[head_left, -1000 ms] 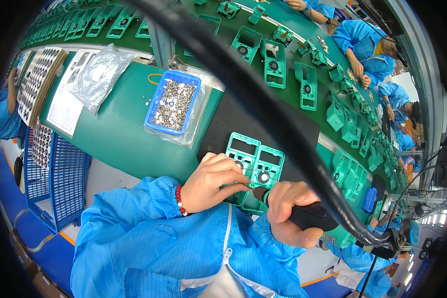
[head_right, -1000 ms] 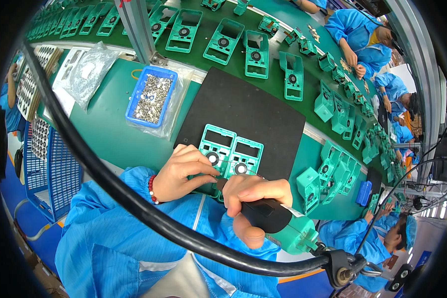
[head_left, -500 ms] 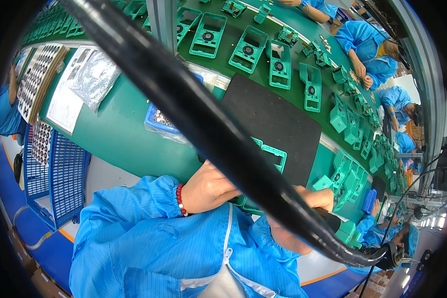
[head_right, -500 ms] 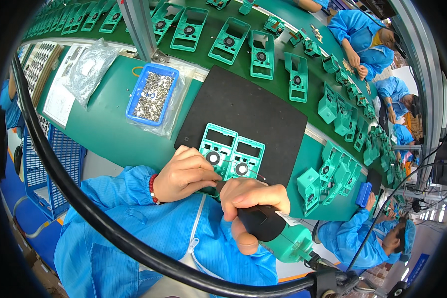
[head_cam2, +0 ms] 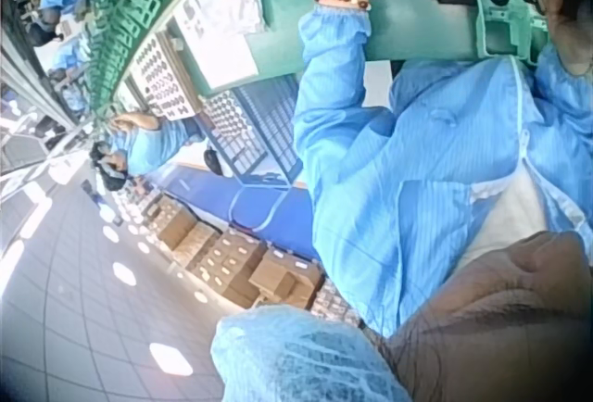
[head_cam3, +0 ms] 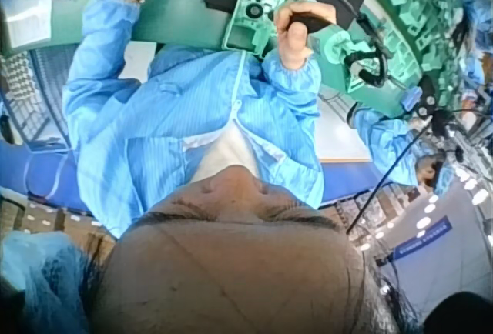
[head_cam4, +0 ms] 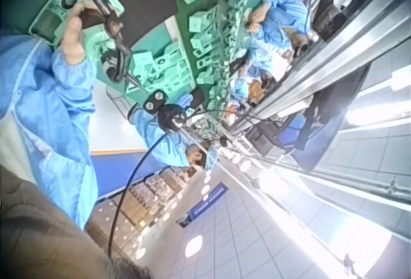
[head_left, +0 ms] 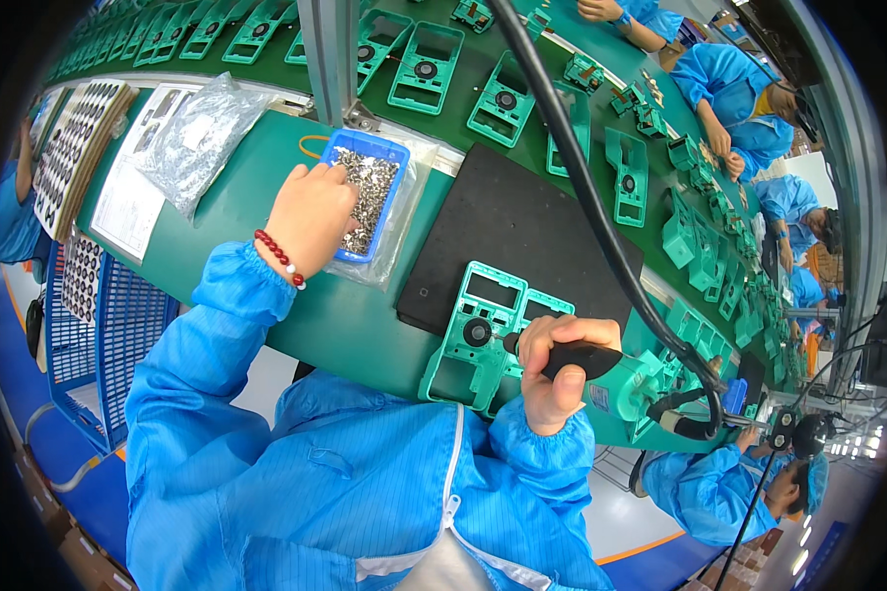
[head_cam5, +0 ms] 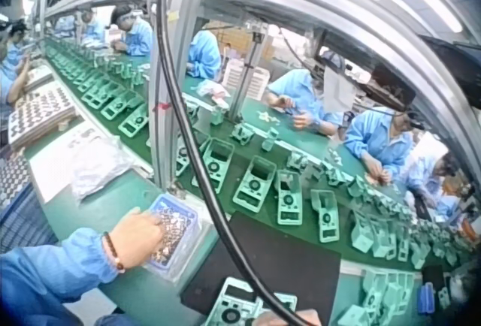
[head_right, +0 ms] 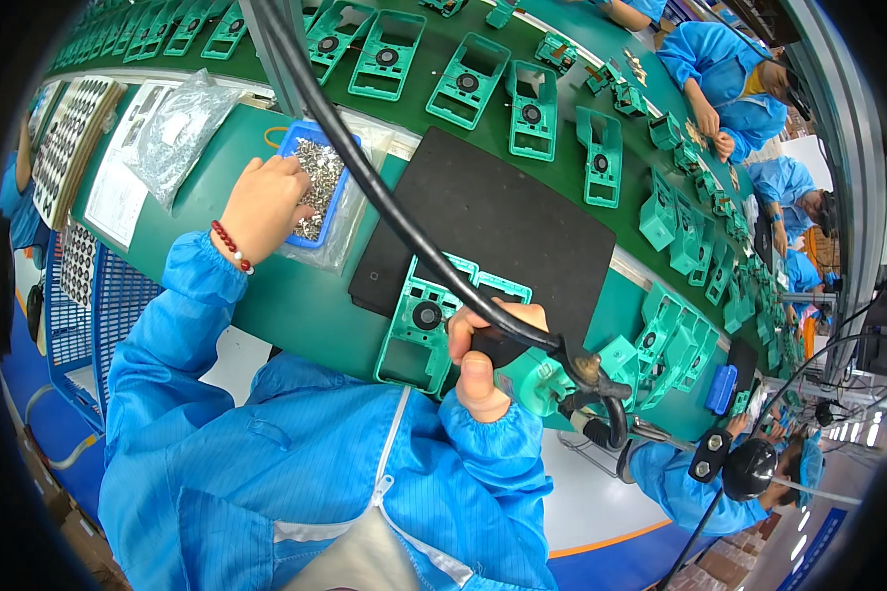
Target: The person assembles the outer green casing of electronic devices by securing small screws into the electronic case with an electric screwdriver.
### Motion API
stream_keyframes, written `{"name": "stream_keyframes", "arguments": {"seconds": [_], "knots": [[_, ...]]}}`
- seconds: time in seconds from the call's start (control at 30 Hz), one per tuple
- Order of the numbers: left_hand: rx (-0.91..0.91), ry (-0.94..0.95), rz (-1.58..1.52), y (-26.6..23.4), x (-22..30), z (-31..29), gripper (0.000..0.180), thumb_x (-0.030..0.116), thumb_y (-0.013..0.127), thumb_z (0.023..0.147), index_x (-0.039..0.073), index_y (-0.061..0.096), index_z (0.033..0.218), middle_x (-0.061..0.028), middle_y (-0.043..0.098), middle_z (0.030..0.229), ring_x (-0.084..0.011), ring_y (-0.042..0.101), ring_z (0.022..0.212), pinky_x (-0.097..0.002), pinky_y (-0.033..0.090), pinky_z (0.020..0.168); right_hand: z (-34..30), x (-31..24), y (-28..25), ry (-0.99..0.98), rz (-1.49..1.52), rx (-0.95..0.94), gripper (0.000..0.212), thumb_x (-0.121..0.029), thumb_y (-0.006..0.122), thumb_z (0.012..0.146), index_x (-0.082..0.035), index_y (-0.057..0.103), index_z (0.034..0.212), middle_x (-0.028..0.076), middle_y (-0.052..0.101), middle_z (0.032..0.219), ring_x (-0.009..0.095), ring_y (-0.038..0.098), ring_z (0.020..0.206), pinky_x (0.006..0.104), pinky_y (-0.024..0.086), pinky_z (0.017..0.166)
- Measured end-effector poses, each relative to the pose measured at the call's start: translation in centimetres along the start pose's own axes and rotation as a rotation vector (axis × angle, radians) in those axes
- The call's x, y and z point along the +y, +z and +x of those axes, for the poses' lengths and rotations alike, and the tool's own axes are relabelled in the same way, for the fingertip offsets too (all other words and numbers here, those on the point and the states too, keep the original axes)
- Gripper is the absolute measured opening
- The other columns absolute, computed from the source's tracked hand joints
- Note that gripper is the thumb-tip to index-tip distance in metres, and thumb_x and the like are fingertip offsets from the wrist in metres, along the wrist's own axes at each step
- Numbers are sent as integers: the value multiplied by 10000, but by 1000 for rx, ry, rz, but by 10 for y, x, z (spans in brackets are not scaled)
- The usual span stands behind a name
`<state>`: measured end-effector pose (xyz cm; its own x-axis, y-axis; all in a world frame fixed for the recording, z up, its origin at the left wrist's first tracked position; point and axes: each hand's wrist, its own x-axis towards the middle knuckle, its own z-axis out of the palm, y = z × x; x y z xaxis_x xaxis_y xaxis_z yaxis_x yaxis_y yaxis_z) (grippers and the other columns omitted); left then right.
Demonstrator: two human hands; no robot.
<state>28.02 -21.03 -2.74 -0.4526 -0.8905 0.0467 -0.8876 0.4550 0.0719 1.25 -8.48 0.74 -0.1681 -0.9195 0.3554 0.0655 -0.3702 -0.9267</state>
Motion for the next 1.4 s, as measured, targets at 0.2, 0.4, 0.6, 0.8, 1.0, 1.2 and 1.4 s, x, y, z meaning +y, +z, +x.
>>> {"name": "stream_keyframes", "arguments": {"seconds": [0.2, 0.4, 0.6, 0.8, 1.0, 1.2, 1.4], "knots": [[40, 22, 23, 11, -1, 4, 71, 121, 678, 847, 62, 703, 877, -99, 638, 925, -277, 621, 964, -411, 472, 818, 5, 12, 4, 26, 2, -3, 543, -535, 671, 899, -50, 459, 1020, 38, 485, 590, 124, 428, 488, 281, 360, 461], [181, -24, -88, 9, 1, 1, 54, 118, 667, 836, 69, 675, 856, -87, 606, 879, -275, 613, 892, -427, 463, 761, 12, 22, 3, 9, -4, -7, 526, -519, 664, 909, -40, 471, 1007, 40, 474, 576, 121, 423, 470, 272, 355, 447], [347, 116, -480, 1, 31, -9, 100, 126, 674, 817, 71, 613, 875, -93, 580, 854, -300, 596, 843, -420, 457, 727, 14, 29, 2, 16, 23, -45, 513, -497, 684, 904, -40, 474, 1008, 40, 478, 581, 120, 425, 472, 268, 347, 439], [217, 706, -847, 27, 116, -45, 195, 129, 672, 797, 39, 553, 923, -128, 618, 1199, -290, 604, 1069, -417, 487, 919, 14, 36, 2, -8, -19, -59, 490, -460, 701, 900, -36, 476, 1000, 42, 481, 589, 120, 434, 478, 265, 351, 441], [112, 731, -885, 52, 136, -53, 254, 130, 678, 779, 26, 532, 959, -169, 574, 1286, -307, 580, 1161, -435, 459, 1012, 8, 51, -1, 0, 16, -36, 495, -410, 795, 840, -6, 553, 993, 46, 516, 624, 121, 459, 507, 253, 338, 445], [195, 722, -732, 49, 138, -54, 244, 159, 659, 802, 37, 541, 977, -154, 578, 1311, -288, 543, 1255, -432, 437, 1054, 22, 45, 10, 17, 108, 8, 476, -482, 656, 930, -49, 466, 995, 14, 432, 580, 102, 380, 461, 258, 312, 424], [168, 671, -755, 52, 138, -57, 246, 180, 647, 822, 31, 557, 996, -149, 585, 1337, -289, 547, 1268, -423, 429, 1074, 12, 34, 11, -40, -114, -17, 568, -537, 718, 872, -48, 472, 1026, 35, 495, 625, 130, 456, 488, 278, 371, 451]]}}
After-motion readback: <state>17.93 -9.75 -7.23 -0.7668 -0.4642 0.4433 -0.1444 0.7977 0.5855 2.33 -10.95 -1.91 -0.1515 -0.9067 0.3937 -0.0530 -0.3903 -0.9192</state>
